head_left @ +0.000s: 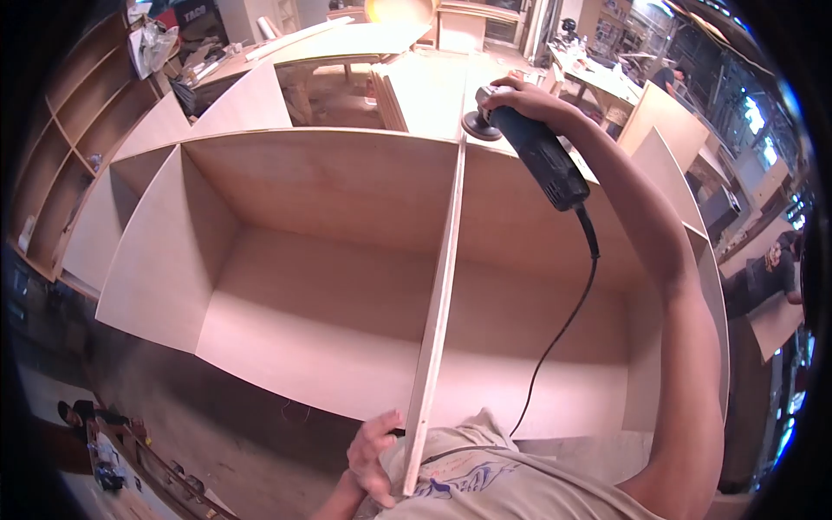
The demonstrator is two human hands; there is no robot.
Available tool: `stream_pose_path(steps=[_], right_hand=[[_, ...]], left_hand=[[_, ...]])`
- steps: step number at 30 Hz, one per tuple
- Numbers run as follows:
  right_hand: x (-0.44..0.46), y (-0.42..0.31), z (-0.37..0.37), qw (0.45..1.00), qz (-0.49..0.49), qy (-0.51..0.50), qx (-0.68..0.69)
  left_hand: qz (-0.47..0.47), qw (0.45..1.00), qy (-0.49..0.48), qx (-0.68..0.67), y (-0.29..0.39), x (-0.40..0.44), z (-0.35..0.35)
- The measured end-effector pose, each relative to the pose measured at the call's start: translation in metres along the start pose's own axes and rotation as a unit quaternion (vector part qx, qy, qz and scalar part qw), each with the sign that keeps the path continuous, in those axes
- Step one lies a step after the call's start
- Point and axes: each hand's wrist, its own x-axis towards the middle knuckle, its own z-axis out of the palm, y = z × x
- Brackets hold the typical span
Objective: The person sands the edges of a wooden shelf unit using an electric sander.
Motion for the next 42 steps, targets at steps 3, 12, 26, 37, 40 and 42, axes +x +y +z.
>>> stream_pose_path(steps=[3,12,26,37,40,42], right_hand=[[0.0,-0.007,0.011,1.0,0.027,-0.007,0.004],[-0.021,-0.003,0.036,0.999,0.043,0.009,-0.004],[-0.038,0.008,0.026,0.991,0.101,0.068,-0.051],[-0.037,0.043,0.014,0.985,0.113,0.106,-0.073],[-0.04,0.061,0.003,0.985,0.106,0.117,-0.073],[-0.051,0.069,-0.005,0.984,0.114,0.124,-0.058]], left_hand=[[0.053,0.991,-0.125,-0.02,0.004,0.068,-0.002],[0.1,0.957,-0.235,-0.136,-0.023,0.088,0.035],[0.101,0.958,-0.223,-0.15,-0.037,0.094,0.016],[0.064,0.964,-0.216,-0.143,-0.044,0.104,-0.011],[0.057,0.966,-0.21,-0.142,-0.042,0.103,-0.014],[0.055,0.967,-0.204,-0.14,-0.041,0.101,-0.012]])
